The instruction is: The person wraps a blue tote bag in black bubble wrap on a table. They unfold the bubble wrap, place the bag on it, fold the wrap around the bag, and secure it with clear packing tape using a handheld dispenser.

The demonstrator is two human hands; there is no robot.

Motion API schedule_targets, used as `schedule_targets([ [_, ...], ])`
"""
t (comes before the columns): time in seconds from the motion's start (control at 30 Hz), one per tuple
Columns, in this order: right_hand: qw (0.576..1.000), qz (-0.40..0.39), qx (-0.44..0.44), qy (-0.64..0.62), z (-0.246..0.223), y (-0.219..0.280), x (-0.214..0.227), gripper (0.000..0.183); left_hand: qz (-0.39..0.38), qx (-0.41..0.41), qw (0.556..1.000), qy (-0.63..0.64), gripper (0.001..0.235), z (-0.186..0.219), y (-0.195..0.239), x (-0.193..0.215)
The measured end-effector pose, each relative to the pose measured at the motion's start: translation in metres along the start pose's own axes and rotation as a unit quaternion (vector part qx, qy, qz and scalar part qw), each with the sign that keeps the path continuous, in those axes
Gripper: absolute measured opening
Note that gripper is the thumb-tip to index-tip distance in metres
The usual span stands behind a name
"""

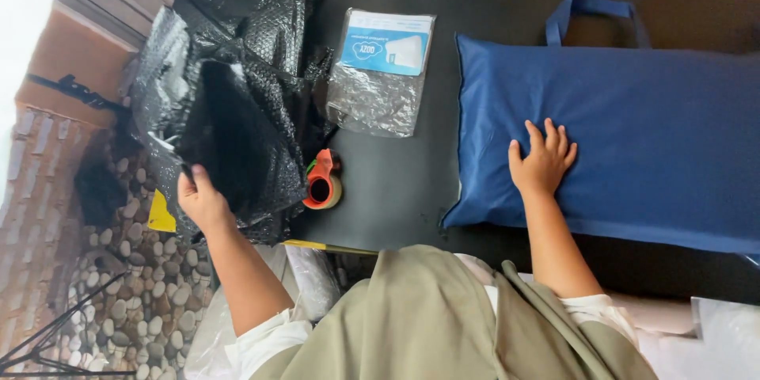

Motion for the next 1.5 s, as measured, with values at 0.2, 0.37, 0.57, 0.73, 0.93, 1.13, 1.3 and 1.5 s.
schedule_targets([
  [0.2,1.000,-0.020,0.002,-0.006,0.004,0.001,-0.007,0.049,-0.049,-0.071,0.991,0.098,0.014,0.029,0.007,-0.005],
  [0.37,0.999,-0.037,0.002,-0.022,0.006,0.001,-0.011,0.049,-0.048,0.059,0.947,0.311,0.025,0.109,0.092,-0.059],
  [0.57,0.999,-0.032,0.021,-0.033,0.008,0.003,-0.012,0.050,-0.086,0.211,0.913,0.338,0.038,0.035,0.097,-0.076],
  [0.73,0.997,-0.051,0.020,-0.047,0.007,0.002,-0.009,0.050,-0.113,0.327,0.869,0.354,0.050,-0.027,0.080,-0.069],
  [0.93,0.987,-0.093,-0.009,-0.134,-0.005,-0.007,-0.010,0.057,-0.147,0.478,0.776,0.384,0.066,-0.108,0.101,-0.047],
  [1.13,0.933,-0.222,0.023,-0.283,-0.086,-0.025,-0.030,0.091,-0.143,0.543,0.796,0.225,0.049,-0.197,0.196,-0.001],
  [1.3,0.897,-0.396,0.062,-0.187,-0.104,-0.034,-0.130,0.083,-0.275,0.505,0.800,0.173,0.089,-0.154,0.259,-0.020],
  [1.5,0.872,-0.337,0.121,-0.334,-0.135,-0.034,-0.056,0.043,-0.331,0.227,0.910,0.106,0.067,-0.063,0.184,-0.038],
])
Point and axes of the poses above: each hand's wrist, its own y-axis away from the middle knuckle, its own x-axis out of the back of the hand, z = x × y, the point moved 8 cm from there along -y, towards the middle knuckle, and after that the axes turned 6 degrees about z, right-handed, at the moved point
